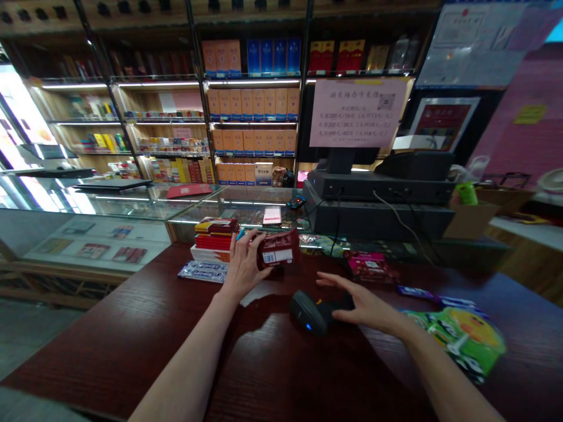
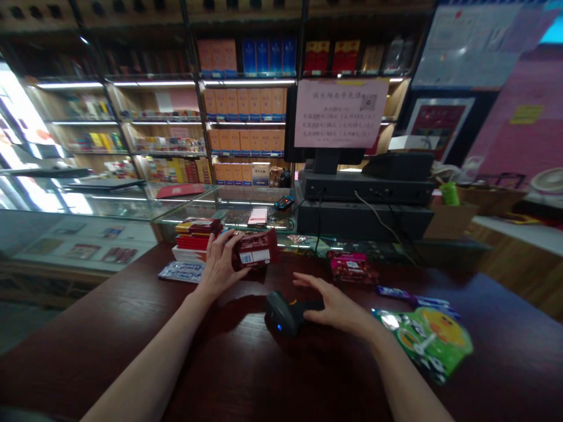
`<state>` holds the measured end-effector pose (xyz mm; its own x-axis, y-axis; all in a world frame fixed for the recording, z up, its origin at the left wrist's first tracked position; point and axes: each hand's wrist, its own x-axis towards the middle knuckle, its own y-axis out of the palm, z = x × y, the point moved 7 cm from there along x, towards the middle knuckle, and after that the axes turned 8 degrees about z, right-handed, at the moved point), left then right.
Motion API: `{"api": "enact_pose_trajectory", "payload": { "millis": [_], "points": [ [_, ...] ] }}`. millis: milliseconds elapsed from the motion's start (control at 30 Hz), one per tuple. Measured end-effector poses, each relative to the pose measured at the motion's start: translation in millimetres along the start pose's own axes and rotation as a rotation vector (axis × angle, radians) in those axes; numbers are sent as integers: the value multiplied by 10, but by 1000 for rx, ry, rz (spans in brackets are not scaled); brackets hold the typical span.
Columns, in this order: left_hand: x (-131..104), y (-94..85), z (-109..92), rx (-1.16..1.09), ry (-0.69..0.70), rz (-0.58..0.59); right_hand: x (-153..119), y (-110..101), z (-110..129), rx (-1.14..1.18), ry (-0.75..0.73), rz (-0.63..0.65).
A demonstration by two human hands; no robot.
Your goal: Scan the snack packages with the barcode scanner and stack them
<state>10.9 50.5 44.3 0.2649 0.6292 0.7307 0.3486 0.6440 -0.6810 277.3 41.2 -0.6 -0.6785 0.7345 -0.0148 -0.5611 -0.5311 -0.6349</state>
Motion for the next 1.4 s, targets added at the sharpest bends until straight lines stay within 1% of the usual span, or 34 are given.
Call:
{"api": "enact_pose_trajectory", "payload": {
  "millis": [100, 200, 333, 467, 567, 700, 800, 933, 1133, 1400],
  "points": [
    [-9, -4, 31, 9, -14, -7, -25, 100, -63, -162, 39, 55],
    [-15, 5, 61, 6, -36, -11, 17, 186, -110, -304, 56, 74],
    [-19, 9, 79, 7, -50, -10, 58, 244, -130, -351, 20, 82],
    [-20, 4, 59, 5, -43, -1, 77, 241, -112, -376, -23, 43],
    [-17, 10, 32, 15, -32, 11, 112, 218, -25, -396, -49, -23],
    [-20, 11, 24, 39, -34, -16, 174, 197, 141, -388, -55, -132],
    [-35, 0, 45, 61, -46, -59, 216, 220, 219, -356, -40, -168],
    [-51, -13, 68, 92, -54, -91, 246, 259, 263, -292, -44, -180],
    [-67, -7, 89, 112, -68, -92, 257, 305, 255, -233, -31, -160],
    [-91, 36, 147, 105, -76, -109, 218, 291, 229, -202, -4, -156]
  ]
}}
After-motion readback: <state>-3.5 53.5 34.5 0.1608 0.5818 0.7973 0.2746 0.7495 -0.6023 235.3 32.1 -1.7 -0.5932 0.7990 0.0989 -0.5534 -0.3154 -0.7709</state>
